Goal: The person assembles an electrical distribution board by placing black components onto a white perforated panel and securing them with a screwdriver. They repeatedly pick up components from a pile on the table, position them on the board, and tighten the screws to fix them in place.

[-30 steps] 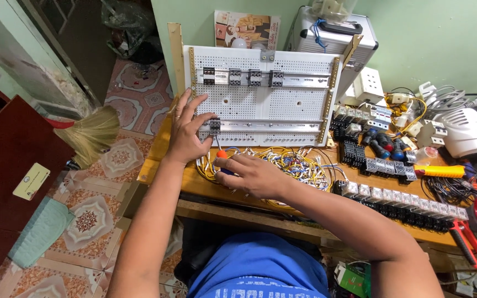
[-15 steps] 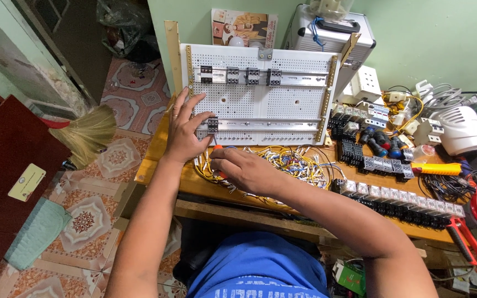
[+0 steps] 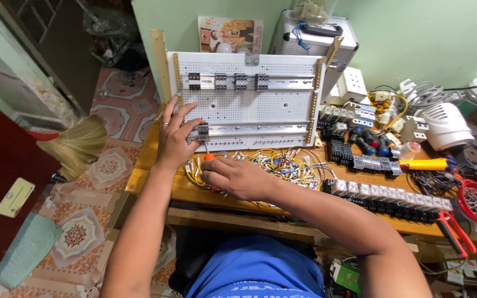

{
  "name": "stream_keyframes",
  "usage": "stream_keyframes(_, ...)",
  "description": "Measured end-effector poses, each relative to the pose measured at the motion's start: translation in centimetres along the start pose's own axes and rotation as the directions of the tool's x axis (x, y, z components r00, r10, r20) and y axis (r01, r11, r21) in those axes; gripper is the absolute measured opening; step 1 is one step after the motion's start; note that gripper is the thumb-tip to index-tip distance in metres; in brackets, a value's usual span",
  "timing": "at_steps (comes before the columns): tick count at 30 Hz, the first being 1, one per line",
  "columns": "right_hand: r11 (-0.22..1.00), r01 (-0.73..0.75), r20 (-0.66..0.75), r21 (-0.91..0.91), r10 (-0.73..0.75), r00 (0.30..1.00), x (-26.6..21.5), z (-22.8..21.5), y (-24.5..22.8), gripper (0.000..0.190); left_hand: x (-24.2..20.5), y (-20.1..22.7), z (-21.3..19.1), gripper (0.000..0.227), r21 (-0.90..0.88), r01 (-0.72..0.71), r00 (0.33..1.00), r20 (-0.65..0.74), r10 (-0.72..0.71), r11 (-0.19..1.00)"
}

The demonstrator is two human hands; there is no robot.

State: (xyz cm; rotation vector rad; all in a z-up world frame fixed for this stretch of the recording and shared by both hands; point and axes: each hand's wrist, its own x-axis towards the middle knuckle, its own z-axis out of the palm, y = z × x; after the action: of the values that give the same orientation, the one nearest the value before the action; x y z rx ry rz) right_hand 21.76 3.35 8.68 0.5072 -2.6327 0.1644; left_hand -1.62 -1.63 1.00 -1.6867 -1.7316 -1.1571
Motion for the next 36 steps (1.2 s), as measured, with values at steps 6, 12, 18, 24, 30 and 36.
stream_keyframes(6, 0.999, -0.039, -0.048, -0.008, 0.038, 0.998, 0.2, 0.5, 1.1, 0.016, -0.3, -0.7, 0.7, 0.039, 0.010, -0.015, 1.000, -0.011, 0.016, 1.000)
stream_keyframes(12, 0.988, 0.077, -0.065, -0.131, -0.087, 0.994, -1.3, 2.3, 0.5, 0.018, -0.5, -1.0, 0.8, 0.038, -0.007, 0.007, 1.000, 0.026, -0.007, 1.000)
stream_keyframes(18, 1.000, -0.003, 0.021, -0.024, 0.003, 1.000, -0.6, 0.7, 0.3, 0.021, -0.4, -0.8, 0.8, 0.040, -0.011, 0.025, 0.999, 0.039, -0.024, 1.000)
stream_keyframes(24, 0.998, 0.015, 0.026, -0.063, -0.014, 1.000, -1.1, 1.6, -0.1, 0.018, -0.3, -0.2, 0.4, 0.035, -0.005, 0.037, 0.998, 0.049, -0.037, 0.999)
stream_keyframes(30, 0.995, -0.097, -0.056, 0.008, 0.097, 0.994, 0.2, 0.8, 1.6, 0.021, -0.4, -0.3, 0.3, 0.038, 0.014, 0.030, 0.998, 0.054, -0.031, 0.999)
stream_keyframes(36, 0.994, -0.087, -0.193, 0.067, 0.098, 0.976, 0.9, -1.3, 1.2, 0.022, -0.3, 0.0, 0.4, 0.041, 0.031, 0.065, 0.996, 0.059, -0.067, 0.997)
